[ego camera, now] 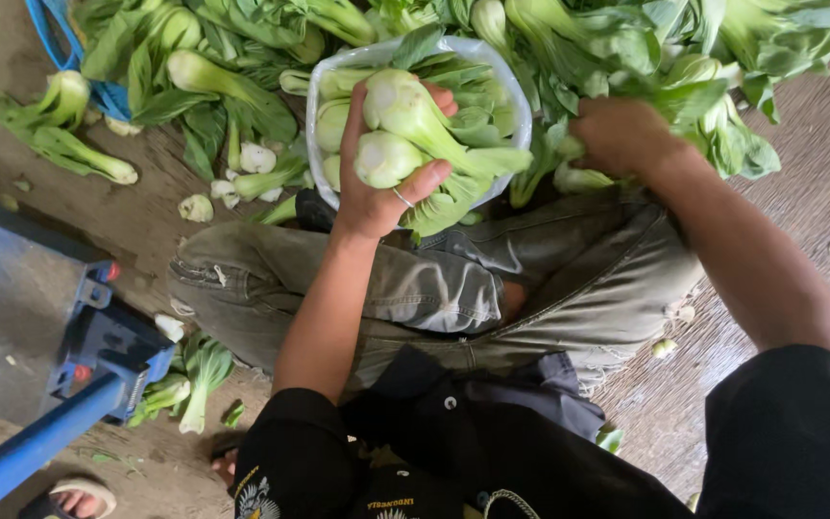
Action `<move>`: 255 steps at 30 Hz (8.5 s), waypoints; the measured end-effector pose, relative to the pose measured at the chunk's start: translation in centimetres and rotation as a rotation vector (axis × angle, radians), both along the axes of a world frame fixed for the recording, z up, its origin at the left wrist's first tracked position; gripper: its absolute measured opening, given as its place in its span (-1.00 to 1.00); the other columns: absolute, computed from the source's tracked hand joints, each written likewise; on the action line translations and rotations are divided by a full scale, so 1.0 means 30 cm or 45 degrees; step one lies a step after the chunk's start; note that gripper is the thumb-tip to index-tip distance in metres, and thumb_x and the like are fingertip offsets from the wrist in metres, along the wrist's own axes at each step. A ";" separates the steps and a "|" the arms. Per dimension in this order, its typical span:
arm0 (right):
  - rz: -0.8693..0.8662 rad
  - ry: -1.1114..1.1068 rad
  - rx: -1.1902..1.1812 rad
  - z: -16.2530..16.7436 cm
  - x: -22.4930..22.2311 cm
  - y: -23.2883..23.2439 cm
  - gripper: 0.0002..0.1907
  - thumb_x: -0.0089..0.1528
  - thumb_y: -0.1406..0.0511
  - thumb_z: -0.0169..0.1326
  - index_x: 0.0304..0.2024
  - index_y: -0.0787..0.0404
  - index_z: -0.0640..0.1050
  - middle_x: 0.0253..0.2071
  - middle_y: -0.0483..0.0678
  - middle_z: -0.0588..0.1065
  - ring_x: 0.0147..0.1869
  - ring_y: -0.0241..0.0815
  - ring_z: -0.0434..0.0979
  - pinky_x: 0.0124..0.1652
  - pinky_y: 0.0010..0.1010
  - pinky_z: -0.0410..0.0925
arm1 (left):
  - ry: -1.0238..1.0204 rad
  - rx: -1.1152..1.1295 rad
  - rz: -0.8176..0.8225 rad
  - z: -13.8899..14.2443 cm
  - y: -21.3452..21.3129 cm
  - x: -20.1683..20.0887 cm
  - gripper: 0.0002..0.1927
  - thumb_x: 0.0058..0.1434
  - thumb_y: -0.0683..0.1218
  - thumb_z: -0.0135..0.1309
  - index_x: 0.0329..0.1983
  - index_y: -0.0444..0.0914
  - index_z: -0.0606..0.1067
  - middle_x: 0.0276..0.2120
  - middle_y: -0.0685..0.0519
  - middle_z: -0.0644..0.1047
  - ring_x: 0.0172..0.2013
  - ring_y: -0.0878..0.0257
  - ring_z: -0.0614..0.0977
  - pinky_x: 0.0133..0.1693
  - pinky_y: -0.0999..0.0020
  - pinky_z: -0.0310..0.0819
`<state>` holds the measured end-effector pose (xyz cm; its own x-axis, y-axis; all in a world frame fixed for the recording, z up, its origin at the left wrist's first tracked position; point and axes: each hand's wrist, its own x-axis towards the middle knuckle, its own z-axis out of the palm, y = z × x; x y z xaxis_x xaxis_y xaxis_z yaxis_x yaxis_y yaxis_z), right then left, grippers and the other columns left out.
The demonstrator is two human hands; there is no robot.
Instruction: The person sits on the floor of a produce packing area surrounded by piles of bok choy. They pick up individual heads, strip off damaged outer leaves, and arrange the trimmed heads into a plastic-lined basket, pressing them down to fill it.
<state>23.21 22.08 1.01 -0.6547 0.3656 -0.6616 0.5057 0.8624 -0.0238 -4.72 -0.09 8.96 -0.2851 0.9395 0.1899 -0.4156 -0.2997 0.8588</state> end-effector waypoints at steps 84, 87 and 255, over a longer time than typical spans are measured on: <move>-0.835 1.991 -0.398 0.288 -0.095 -0.598 0.07 0.31 -0.28 -0.07 0.56 0.17 -0.15 0.55 0.11 0.04 0.57 0.12 0.09 0.47 -0.09 0.07 | 0.470 0.172 -0.325 0.191 -0.064 0.351 0.49 0.02 0.27 0.43 0.66 -0.20 -0.39 0.64 -0.22 -0.31 0.60 -0.17 -0.25 0.56 -0.05 -0.22; -0.891 2.023 -0.445 0.289 -0.083 -0.615 0.10 0.29 -0.30 -0.07 0.56 0.18 -0.16 0.57 0.12 -0.01 0.60 0.10 0.02 0.49 -0.11 0.01 | 1.220 0.145 -0.257 0.214 -0.064 0.271 0.57 -0.30 0.35 0.50 0.58 -0.14 -0.25 0.56 -0.24 -0.32 0.54 -0.27 -0.28 0.49 -0.13 -0.25; -0.350 1.641 0.108 0.277 -0.279 -0.575 -0.60 -0.02 0.27 0.08 -0.14 0.30 0.54 -0.42 -0.10 0.28 -0.37 -0.15 0.37 -0.33 -0.33 0.28 | 2.166 -0.524 0.262 -0.320 -0.211 0.150 -0.36 0.43 0.09 -0.03 0.46 -0.31 0.19 0.47 -0.13 0.20 0.51 -0.17 0.19 0.49 -0.20 -0.03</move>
